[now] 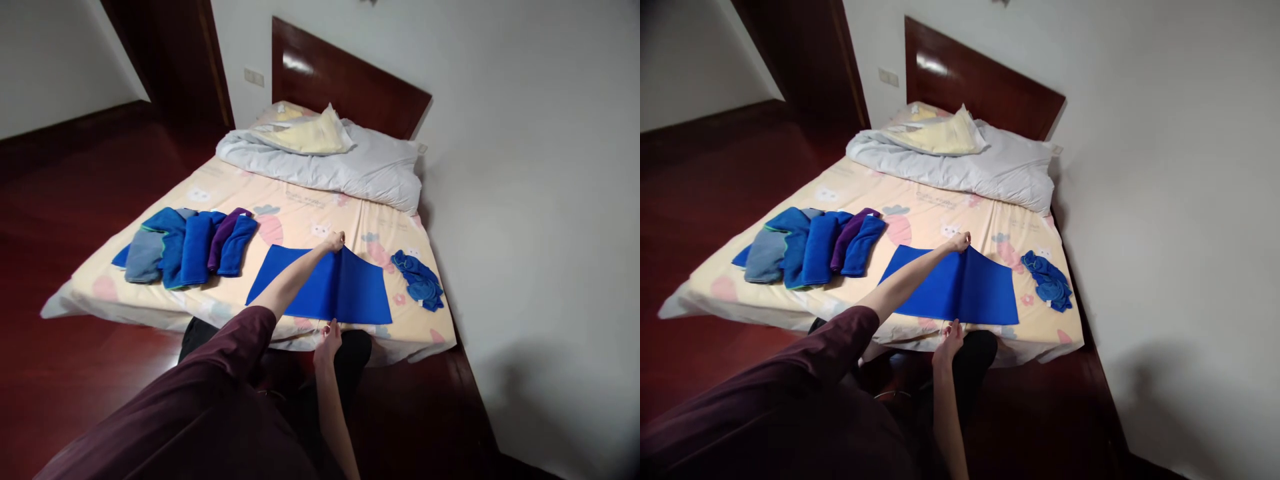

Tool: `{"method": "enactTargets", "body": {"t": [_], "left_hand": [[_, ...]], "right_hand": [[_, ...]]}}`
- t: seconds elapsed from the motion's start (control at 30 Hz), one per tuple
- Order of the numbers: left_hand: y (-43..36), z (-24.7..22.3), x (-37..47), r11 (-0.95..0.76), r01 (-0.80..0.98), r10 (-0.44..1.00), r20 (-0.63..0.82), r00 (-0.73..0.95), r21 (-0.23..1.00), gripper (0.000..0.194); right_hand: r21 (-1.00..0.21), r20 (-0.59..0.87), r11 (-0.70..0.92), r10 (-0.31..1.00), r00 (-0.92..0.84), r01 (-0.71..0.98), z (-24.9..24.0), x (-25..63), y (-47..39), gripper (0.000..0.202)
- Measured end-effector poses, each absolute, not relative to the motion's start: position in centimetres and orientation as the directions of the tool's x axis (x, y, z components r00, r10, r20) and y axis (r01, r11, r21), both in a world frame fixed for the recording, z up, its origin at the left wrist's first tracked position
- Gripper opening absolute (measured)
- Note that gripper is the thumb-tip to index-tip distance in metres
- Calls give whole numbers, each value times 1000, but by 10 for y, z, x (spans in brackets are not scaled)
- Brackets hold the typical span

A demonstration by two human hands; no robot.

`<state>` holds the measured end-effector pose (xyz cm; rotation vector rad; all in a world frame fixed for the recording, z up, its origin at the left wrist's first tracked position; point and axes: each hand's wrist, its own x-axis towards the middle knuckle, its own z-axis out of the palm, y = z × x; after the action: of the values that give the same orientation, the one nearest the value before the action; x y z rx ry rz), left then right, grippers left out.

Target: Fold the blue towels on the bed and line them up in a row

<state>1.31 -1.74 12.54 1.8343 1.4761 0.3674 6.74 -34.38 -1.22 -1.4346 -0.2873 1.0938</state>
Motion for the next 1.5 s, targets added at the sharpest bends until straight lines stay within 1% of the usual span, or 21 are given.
{"method": "enactTargets", "body": {"t": [0.07, 0.1, 0.23, 0.33, 0.4, 0.47, 0.53, 0.57, 0.67, 0.87, 0.93, 1.03, 1.13, 1.3, 1.43, 1.5], "left_hand": [[-26, 150, 7, -77, 667, 933, -182, 310, 741, 29], [-31, 162, 2, -88, 640, 936, -157, 315, 763, 28], [-49, 207, -31, -145, 523, 944, -42, 328, 840, 22], [-61, 232, -63, -189, 458, 940, 25, 341, 869, 23], [-67, 245, -86, -212, 341, 932, 85, 352, 916, 20], [-72, 255, -108, -215, 152, 927, 153, 342, 965, 16], [-78, 264, -127, -219, -5, 925, 210, 315, 976, 18], [-82, 269, -137, -232, -35, 925, 232, 300, 972, 20], [-93, 282, -162, -306, -18, 922, 301, 245, 952, 28], [-112, 306, -200, -448, 241, 894, 426, 141, 861, 39], [-121, 311, -210, -458, 276, 889, 445, 113, 845, 44], [-137, 318, -223, -457, 274, 888, 451, 88, 846, 53], [-155, 322, -235, -439, 241, 898, 430, 91, 866, 59], [-183, 317, -254, -378, 170, 925, 363, 112, 910, 67], [-202, 302, -271, -280, 144, 957, 264, 120, 949, 69], [-208, 295, -277, -227, 139, 969, 210, 128, 964, 70]], "right_hand": [[-887, -431, -167, 631, 645, -430, -1, 72, -344, 29], [-897, -412, -136, 603, 683, -421, 5, 76, -343, 31], [-966, -202, 5, 616, 761, -260, 39, 96, -331, 45], [-978, -46, 130, 629, 776, -164, 72, 114, -316, 52], [-975, 14, 177, 655, 756, -136, 97, 127, -305, 58], [-978, 73, 195, 650, 757, -72, 123, 139, -292, 63], [-972, 157, 236, 640, 752, 2, 150, 149, -277, 65], [-963, 203, 267, 630, 750, 37, 163, 153, -270, 66], [-930, 304, 356, 599, 741, 94, 200, 162, -249, 66], [-905, 391, 412, 702, 595, 108, 256, 172, -225, 60], [-895, 421, 433, 738, 528, 108, 267, 174, -225, 60], [-891, 442, 439, 777, 449, 117, 277, 173, -232, 61], [-908, 415, 398, 808, 418, 133, 284, 172, -245, 63], [-952, 303, 292, 881, 363, 86, 288, 169, -272, 66], [-957, 287, 283, 905, 314, 59, 280, 169, -290, 60], [-969, 247, 242, 923, 296, 53, 276, 170, -293, 59]]}}
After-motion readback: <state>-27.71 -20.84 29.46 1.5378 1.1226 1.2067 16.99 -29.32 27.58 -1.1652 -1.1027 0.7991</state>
